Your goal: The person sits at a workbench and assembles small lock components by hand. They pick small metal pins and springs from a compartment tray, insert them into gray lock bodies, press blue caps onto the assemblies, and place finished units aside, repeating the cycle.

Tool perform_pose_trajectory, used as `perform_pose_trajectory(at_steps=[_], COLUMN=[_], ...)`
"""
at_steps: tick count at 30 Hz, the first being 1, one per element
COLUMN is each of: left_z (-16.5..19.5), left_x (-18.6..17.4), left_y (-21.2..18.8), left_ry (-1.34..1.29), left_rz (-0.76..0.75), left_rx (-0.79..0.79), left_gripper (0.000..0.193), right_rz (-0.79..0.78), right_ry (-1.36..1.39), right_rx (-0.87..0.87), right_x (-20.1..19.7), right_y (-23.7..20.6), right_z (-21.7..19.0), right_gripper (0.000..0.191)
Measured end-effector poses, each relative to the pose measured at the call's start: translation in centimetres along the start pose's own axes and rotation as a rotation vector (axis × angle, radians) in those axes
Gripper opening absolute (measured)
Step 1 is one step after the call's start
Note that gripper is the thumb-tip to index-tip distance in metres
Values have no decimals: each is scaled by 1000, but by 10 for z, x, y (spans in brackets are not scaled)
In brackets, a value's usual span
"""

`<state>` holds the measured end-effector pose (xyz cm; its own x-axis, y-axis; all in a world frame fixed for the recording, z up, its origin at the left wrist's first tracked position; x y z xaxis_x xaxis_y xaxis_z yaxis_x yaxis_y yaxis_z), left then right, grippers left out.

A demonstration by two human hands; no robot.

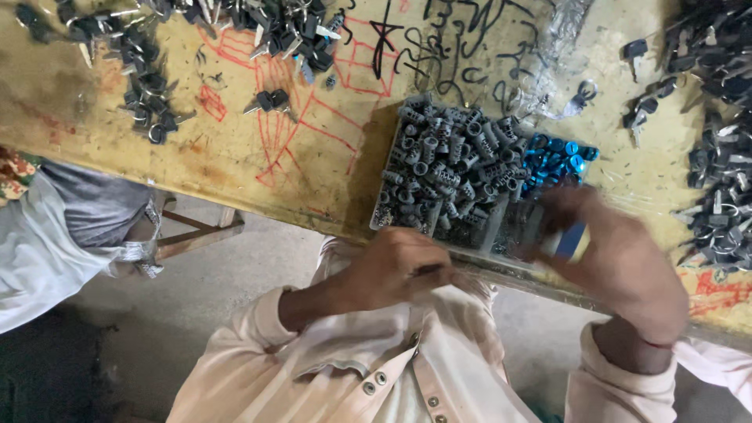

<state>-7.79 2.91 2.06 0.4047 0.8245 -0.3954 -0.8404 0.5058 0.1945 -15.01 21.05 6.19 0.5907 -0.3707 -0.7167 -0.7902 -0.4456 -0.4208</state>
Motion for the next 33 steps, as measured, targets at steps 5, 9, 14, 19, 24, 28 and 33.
perform_pose_trajectory(at_steps=[5,9,14,19,24,28,33], left_z=[-13,-30,-29,-26,-11,-11,-17], left_x=[-40,-34,-25,-28,-43,-49,-45], left_y=[-14,-11,-11,-14,-20,-26,-34], left_ry=[575,821,964,978,628,366,-84], left_rz=[23,-160,-315,-360,-49,133,302], left_rx=[-73,-97,-19,-50,-34,-58,-194], left_gripper=[11,12,10,9,17,27,18], right_rz=[438,205,160,102,145,145,165], right_ry=[357,-143,-407,-489,-414,-426,-396], right_rx=[-81,-238,-285,-365,-323,-308,-258], right_x=[16,67,77,82,74,73,75], right_y=[-14,4,14,12,14,14,9], right_z=[7,-20,-28,-29,-32,-34,-28], right_gripper=[27,17,14,22,13,16,13])
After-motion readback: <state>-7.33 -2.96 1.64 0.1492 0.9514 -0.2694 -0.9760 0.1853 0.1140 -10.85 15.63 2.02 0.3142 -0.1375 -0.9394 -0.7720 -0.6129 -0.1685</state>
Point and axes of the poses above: each hand's wrist, its own y-axis towards the middle knuckle, its own x-axis out of the palm, z = x × y, the point moved 8 cm from there along y, towards the middle knuckle, and after that the axes turned 5 degrees about x, right-handed, at the moved point
